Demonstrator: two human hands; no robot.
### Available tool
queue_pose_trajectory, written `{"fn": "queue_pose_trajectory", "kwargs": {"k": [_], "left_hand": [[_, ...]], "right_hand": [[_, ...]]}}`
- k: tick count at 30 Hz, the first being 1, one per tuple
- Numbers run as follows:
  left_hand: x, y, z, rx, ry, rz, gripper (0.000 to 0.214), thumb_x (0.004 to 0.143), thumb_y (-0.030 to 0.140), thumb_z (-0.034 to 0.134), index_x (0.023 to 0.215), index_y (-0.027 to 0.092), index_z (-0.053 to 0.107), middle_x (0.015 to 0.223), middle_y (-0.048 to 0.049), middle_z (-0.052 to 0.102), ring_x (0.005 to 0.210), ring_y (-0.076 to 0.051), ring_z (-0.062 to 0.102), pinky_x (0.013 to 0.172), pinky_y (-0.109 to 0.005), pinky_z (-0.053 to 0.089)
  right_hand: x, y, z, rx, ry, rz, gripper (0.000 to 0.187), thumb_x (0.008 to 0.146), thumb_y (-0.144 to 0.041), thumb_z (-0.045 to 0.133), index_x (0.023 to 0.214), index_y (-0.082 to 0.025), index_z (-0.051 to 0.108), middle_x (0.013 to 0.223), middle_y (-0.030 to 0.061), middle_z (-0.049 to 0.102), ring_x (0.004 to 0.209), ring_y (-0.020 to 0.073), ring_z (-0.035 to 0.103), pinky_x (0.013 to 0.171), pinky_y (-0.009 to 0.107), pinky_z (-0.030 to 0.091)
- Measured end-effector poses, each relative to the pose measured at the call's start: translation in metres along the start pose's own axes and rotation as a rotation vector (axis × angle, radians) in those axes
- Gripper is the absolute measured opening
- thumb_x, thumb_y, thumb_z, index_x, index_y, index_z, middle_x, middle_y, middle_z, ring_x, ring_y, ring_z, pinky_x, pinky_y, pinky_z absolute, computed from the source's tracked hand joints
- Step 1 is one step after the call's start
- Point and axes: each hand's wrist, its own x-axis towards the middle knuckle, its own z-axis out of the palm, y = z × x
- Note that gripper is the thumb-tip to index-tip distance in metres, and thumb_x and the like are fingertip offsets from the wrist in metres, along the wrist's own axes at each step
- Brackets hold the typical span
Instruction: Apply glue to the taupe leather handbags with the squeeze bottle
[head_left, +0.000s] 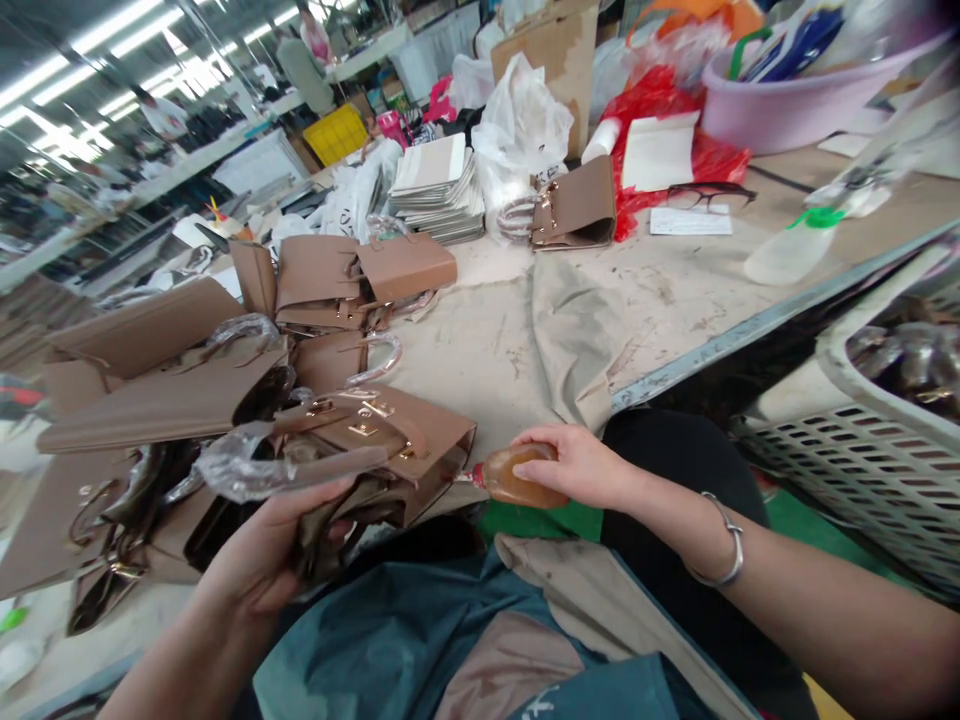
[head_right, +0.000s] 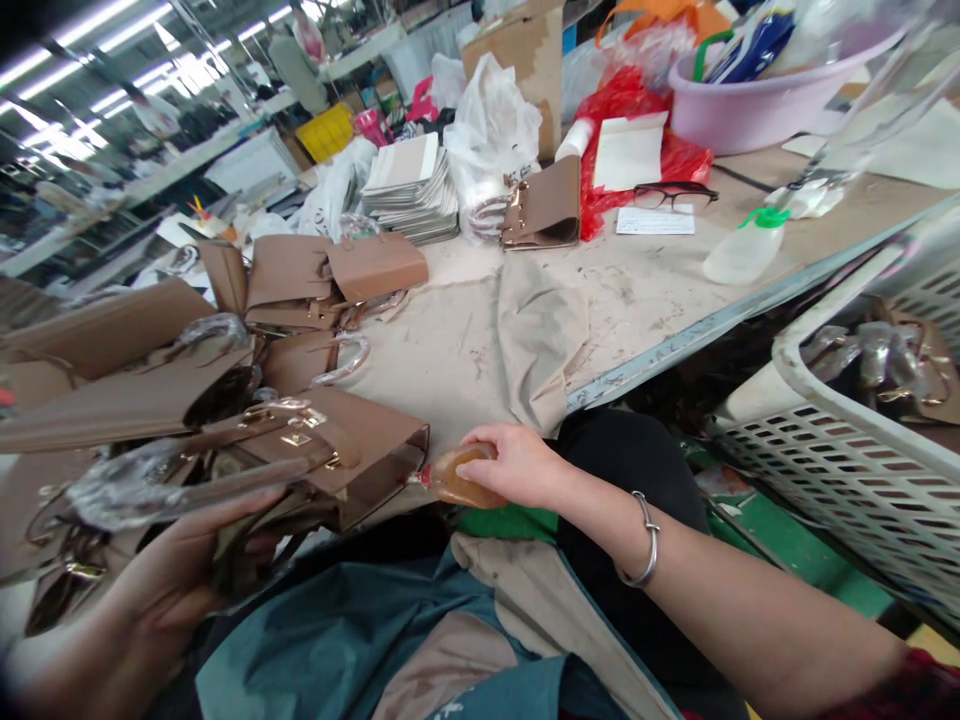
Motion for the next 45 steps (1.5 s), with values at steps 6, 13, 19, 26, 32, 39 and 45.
{"fn": "queue_pose_trajectory", "kwargs": {"k": [6, 13, 19, 26, 32, 39, 45], "left_hand": [[0.012, 0.037, 0.046, 0.119, -0.091, 0.128, 0.011, 0.083, 0.006, 0.056, 0.087, 0.005, 0.066, 0.069, -0.0106, 0.067, 0.036, -0.008, 0.049, 0.028, -0.014, 0.039], [0.015, 0.058, 0.089, 0.115, -0.246, 0.150, 0.010, 0.083, 0.007, 0.054, 0.089, 0.008, 0.062, 0.073, -0.0115, 0.067, 0.038, -0.010, 0.051, 0.028, -0.016, 0.041], [0.021, 0.060, 0.106, 0.118, -0.247, 0.215, 0.008, 0.084, 0.004, 0.053, 0.088, 0.007, 0.059, 0.070, -0.0095, 0.065, 0.038, -0.009, 0.051, 0.030, -0.015, 0.040], [0.020, 0.058, 0.088, 0.117, -0.265, 0.188, 0.008, 0.084, 0.006, 0.054, 0.088, 0.007, 0.060, 0.068, -0.0080, 0.064, 0.039, -0.008, 0.051, 0.031, -0.015, 0.043], [0.016, 0.057, 0.092, 0.106, -0.256, 0.178, 0.010, 0.086, 0.006, 0.051, 0.088, 0.008, 0.060, 0.069, -0.0090, 0.064, 0.037, -0.009, 0.050, 0.028, -0.016, 0.040], [0.019, 0.055, 0.091, 0.052, -0.264, 0.212, 0.009, 0.084, 0.004, 0.051, 0.083, 0.007, 0.058, 0.069, -0.0089, 0.064, 0.038, -0.009, 0.051, 0.032, -0.015, 0.042], [0.020, 0.053, 0.088, 0.038, -0.277, 0.185, 0.005, 0.083, 0.006, 0.053, 0.083, 0.010, 0.056, 0.067, -0.0073, 0.063, 0.038, -0.010, 0.051, 0.029, -0.015, 0.039]], "right_hand": [[-0.006, 0.006, -0.001, -0.170, 0.093, -0.089, 0.025, 0.079, -0.027, 0.063, 0.100, -0.016, 0.072, 0.089, 0.0039, 0.069, 0.078, 0.0175, 0.062, 0.073, 0.028, 0.048], [-0.014, 0.004, 0.003, -0.383, 0.188, -0.192, 0.025, 0.082, -0.025, 0.061, 0.104, -0.018, 0.071, 0.093, 0.0062, 0.067, 0.083, 0.0193, 0.062, 0.079, 0.031, 0.049], [-0.034, 0.003, 0.014, -0.558, 0.277, -0.302, 0.029, 0.088, -0.027, 0.058, 0.114, -0.019, 0.067, 0.097, 0.0081, 0.062, 0.083, 0.0197, 0.062, 0.076, 0.031, 0.051], [-0.053, 0.007, 0.027, -0.699, 0.350, -0.441, 0.037, 0.091, -0.022, 0.054, 0.128, -0.017, 0.058, 0.099, 0.0097, 0.058, 0.083, 0.0204, 0.058, 0.070, 0.030, 0.051], [-0.053, 0.004, 0.040, -0.779, 0.320, -0.483, 0.037, 0.091, -0.022, 0.055, 0.127, -0.017, 0.059, 0.096, 0.0105, 0.057, 0.085, 0.0212, 0.056, 0.073, 0.031, 0.051], [-0.052, 0.009, 0.035, -0.854, 0.441, -0.536, 0.034, 0.091, -0.020, 0.053, 0.124, -0.018, 0.062, 0.096, 0.0105, 0.058, 0.083, 0.0208, 0.057, 0.069, 0.030, 0.052], [-0.056, 0.009, 0.041, -0.856, 0.423, -0.578, 0.034, 0.091, -0.021, 0.053, 0.124, -0.018, 0.062, 0.097, 0.0111, 0.058, 0.084, 0.0213, 0.057, 0.069, 0.031, 0.053]]}}
